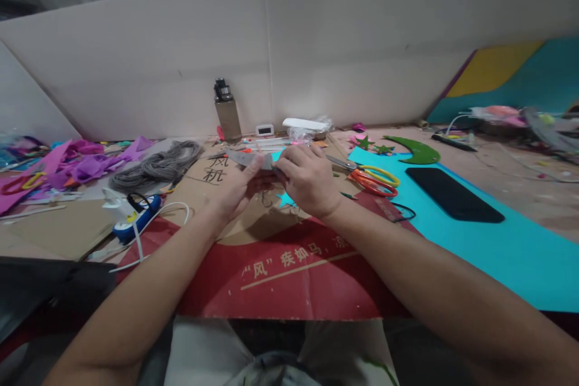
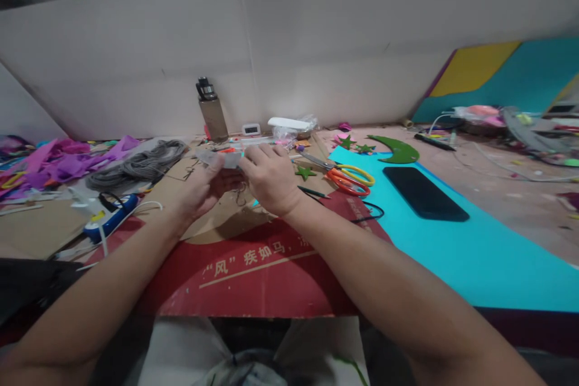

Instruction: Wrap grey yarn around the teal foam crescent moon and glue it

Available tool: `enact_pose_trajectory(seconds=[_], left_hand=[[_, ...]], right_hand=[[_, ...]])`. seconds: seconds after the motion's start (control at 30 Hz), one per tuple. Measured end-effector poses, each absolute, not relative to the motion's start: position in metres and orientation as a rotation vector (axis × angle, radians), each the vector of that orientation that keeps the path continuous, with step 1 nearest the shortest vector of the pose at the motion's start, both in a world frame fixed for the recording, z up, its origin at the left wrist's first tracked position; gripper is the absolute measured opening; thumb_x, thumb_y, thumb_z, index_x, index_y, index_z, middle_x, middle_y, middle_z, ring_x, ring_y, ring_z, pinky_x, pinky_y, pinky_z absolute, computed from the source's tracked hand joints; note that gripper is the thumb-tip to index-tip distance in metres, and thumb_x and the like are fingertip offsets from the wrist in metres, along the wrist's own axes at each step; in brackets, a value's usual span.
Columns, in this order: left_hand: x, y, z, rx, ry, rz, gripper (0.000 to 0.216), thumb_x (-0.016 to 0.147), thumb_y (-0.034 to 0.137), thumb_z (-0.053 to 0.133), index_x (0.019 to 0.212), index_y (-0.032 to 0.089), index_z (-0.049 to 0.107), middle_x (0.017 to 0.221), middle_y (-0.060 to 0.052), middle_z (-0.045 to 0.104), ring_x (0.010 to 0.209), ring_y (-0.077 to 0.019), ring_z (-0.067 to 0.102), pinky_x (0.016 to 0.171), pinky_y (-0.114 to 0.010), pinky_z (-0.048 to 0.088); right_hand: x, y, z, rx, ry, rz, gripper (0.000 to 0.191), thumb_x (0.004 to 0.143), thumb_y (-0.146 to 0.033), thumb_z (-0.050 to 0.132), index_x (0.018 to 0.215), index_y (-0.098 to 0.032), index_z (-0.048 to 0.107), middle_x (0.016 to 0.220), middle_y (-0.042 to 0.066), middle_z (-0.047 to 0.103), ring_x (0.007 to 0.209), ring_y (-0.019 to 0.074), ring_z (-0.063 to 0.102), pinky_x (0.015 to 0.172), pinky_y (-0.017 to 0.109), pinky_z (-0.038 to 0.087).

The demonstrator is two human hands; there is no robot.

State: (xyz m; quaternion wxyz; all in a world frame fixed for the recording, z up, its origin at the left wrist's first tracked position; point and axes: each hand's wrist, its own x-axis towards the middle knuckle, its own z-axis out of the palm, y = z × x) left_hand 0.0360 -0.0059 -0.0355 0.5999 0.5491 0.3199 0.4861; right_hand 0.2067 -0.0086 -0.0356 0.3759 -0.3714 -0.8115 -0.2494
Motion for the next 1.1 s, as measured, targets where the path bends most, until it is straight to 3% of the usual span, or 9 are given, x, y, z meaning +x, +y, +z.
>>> enact_pose_trajectory(seconds=[0.13, 0.33, 0.53, 0.77, 1.1], left_hand=[[0.034, -0.001, -0.036, 1.236, 0.786, 1.24, 0.044, 0.068, 0.032, 0.075, 0.106, 0.016, 0.06, 0.097, -0.007, 0.071, 0.077, -0.0183, 0.068, 0.07, -0.031, 0.054], [0.025, 0.007, -0.034, 1.203, 0.862, 1.343, 0.037, 0.068, 0.029, 0.074, 0.1, 0.016, 0.06, 0.09, -0.006, 0.071, 0.073, -0.0166, 0.067, 0.068, -0.031, 0.056], [0.026, 0.006, -0.034, 1.247, 0.907, 1.406, 0.031, 0.069, 0.027, 0.071, 0.096, 0.016, 0.059, 0.084, -0.004, 0.071, 0.068, -0.0161, 0.067, 0.066, -0.031, 0.056], [0.029, -0.001, -0.031, 1.29, 0.936, 1.315, 0.03, 0.071, 0.031, 0.071, 0.096, 0.018, 0.062, 0.085, -0.004, 0.07, 0.07, -0.0187, 0.068, 0.067, -0.033, 0.055], [0.03, -0.001, -0.033, 1.373, 0.896, 1.247, 0.038, 0.067, 0.036, 0.074, 0.099, 0.018, 0.066, 0.098, -0.007, 0.071, 0.08, -0.021, 0.067, 0.07, -0.034, 0.056]], right_hand=[[0.204, -0.005, -0.041, -0.924, -2.148, -0.584, 0.02, 0.091, -0.025, 0.049, 0.096, -0.02, 0.068, 0.098, 0.007, 0.066, 0.088, 0.0217, 0.049, 0.077, 0.036, 0.033], [0.201, -0.001, -0.043, -0.855, -2.09, -0.217, 0.024, 0.091, -0.033, 0.051, 0.086, -0.018, 0.069, 0.093, 0.008, 0.066, 0.087, 0.0189, 0.053, 0.08, 0.033, 0.037], [0.192, -0.012, -0.037, -0.846, -2.017, 0.291, 0.019, 0.088, -0.03, 0.055, 0.08, -0.017, 0.066, 0.076, 0.003, 0.063, 0.073, 0.0136, 0.054, 0.069, 0.026, 0.038], [0.193, -0.015, -0.032, -0.918, -1.971, 0.346, 0.016, 0.085, -0.027, 0.056, 0.076, -0.019, 0.065, 0.071, 0.001, 0.059, 0.068, 0.013, 0.05, 0.065, 0.026, 0.035], [0.201, -0.009, -0.028, -1.009, -1.795, 0.401, 0.018, 0.083, -0.032, 0.058, 0.073, -0.019, 0.066, 0.074, 0.003, 0.065, 0.07, 0.0151, 0.055, 0.067, 0.029, 0.038]])
